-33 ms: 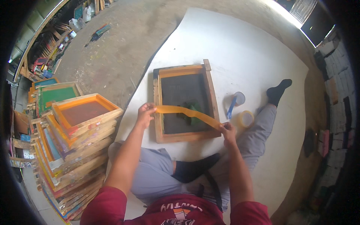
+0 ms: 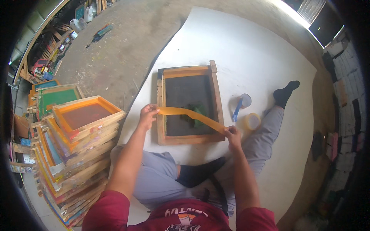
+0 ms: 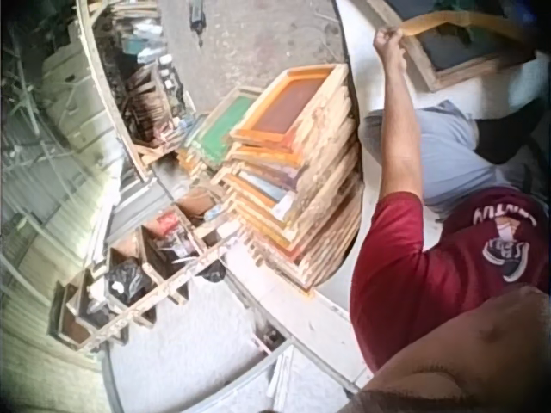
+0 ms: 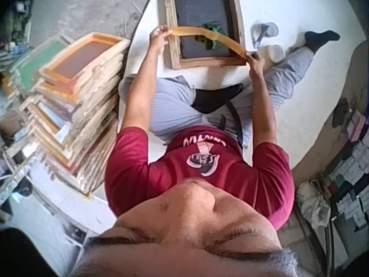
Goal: The person assembles a wooden screen frame by applying tape to the edges and wiping the surface with a green cloth. They repeatedly adjust the frame and clean the surface while seated on the floor.
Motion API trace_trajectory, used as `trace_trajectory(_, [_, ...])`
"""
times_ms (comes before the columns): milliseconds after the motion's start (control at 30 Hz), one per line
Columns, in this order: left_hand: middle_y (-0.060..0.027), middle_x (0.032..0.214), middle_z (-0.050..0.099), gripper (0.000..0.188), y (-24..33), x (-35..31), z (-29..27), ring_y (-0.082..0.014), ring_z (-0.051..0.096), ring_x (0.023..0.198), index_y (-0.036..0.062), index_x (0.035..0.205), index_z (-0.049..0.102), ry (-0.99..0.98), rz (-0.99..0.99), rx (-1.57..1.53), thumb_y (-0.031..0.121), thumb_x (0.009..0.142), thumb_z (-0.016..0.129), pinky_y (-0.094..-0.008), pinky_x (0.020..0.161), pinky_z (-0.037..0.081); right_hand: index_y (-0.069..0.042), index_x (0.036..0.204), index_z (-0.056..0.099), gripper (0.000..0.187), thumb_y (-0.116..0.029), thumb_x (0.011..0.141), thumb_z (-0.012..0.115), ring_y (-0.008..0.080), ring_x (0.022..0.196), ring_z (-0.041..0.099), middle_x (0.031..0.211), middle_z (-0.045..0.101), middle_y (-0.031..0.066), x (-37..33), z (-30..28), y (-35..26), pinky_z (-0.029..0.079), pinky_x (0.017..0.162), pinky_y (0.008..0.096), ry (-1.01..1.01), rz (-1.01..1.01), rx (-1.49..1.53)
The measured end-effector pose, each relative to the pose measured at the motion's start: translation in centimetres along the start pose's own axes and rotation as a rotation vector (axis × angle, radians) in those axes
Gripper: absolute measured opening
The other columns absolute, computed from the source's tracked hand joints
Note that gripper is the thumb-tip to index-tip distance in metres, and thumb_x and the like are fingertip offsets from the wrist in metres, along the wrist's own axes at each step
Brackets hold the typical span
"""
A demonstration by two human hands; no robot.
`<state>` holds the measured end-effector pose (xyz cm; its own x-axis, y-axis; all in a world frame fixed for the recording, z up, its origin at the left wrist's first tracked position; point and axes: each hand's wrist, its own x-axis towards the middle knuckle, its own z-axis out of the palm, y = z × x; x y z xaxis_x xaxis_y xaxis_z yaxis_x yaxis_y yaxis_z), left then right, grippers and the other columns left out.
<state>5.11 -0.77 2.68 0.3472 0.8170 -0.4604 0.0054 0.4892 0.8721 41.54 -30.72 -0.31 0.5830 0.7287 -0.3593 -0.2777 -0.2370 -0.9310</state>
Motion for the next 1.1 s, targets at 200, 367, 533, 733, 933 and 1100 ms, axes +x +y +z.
trace_trajectory(200, [-0.0042, 0.091, 0.073, 0.022, 2.8, -0.5, -3.2, -0.0093, 0.068, 0.083, 0.001, 0.107, 0.068, -0.142, 0.295, 0.27, -0.002, 0.087, 0.077, -0.0236, 0.076, 0.052, 0.003, 0.091, 0.07, 0.017, -0.012, 0.088, 0.077, 0.0159, 0.08, 0.066, 0.082, 0.071, 0.0102, 1.2, 1.0, -1.4, 0.053, 0.076, 0.0348, 0.113, -0.142, -0.48])
trace_trajectory(367, [-0.0004, 0.082, 0.068, 0.031, 6.3, -5.4, -7.7, -0.0079, 0.064, 0.077, 0.002, 0.112, 0.063, -0.014, 0.34, 0.376, -0.003, 0.086, 0.078, -0.0225, 0.072, 0.049, 0.003, 0.096, 0.07, 0.016, -0.008, 0.089, 0.079, 0.0122, 0.079, 0.063, 0.082, 0.068, 0.0047, 2.7, 5.8, -5.2, 0.051, 0.072, 0.0311, -0.301, -0.151, -0.69])
trace_trajectory(533, [0.0011, 0.08, 0.067, 0.029, 6.8, -8.1, -13.2, -0.0043, 0.061, 0.073, 0.0043, 0.107, 0.061, 0.083, 0.358, 0.214, -0.007, 0.086, 0.076, -0.0207, 0.071, 0.047, 0.003, 0.095, 0.07, 0.012, -0.005, 0.09, 0.078, 0.0124, 0.082, 0.064, 0.083, 0.069, 0.0044, 5.1, 13.0, -4.6, 0.053, 0.075, 0.0301, -0.687, -0.029, -0.711])
trace_trajectory(733, [-0.0003, 0.08, 0.067, 0.029, 7.0, -8.0, -12.9, -0.0079, 0.064, 0.075, 0.0021, 0.106, 0.06, 0.055, 0.418, 0.383, -0.006, 0.085, 0.078, -0.023, 0.073, 0.049, 0.003, 0.094, 0.07, 0.011, -0.006, 0.093, 0.075, 0.012, 0.07, 0.064, 0.08, 0.069, 0.0065, 12.0, 13.9, -6.2, 0.052, 0.065, 0.029, -0.31, -0.194, -0.465])
trace_trajectory(933, [-0.0042, 0.079, 0.071, 0.025, 4.6, -6.6, -6.4, -0.0105, 0.067, 0.075, 0.0017, 0.103, 0.062, 0.036, 0.439, 0.58, -0.002, 0.085, 0.079, -0.0273, 0.073, 0.052, 0.008, 0.096, 0.071, 0.018, -0.007, 0.088, 0.076, 0.0149, 0.061, 0.064, 0.081, 0.07, 0.009, 7.2, 7.3, -11.7, 0.054, 0.055, 0.0314, -0.139, 0.011, -0.551])
trace_trajectory(1100, [-0.0107, 0.08, 0.075, 0.023, 1.7, -7.5, -1.1, -0.0206, 0.074, 0.076, 0.0033, 0.101, 0.063, -0.104, 0.32, 0.834, 0.004, 0.085, 0.079, -0.0342, 0.07, 0.056, 0.005, 0.092, 0.068, 0.012, -0.005, 0.091, 0.075, 0.0107, 0.053, 0.059, 0.072, 0.065, 0.0049, 2.1, -0.3, -7.5, 0.048, 0.048, 0.0273, -0.08, 0.066, -0.619])
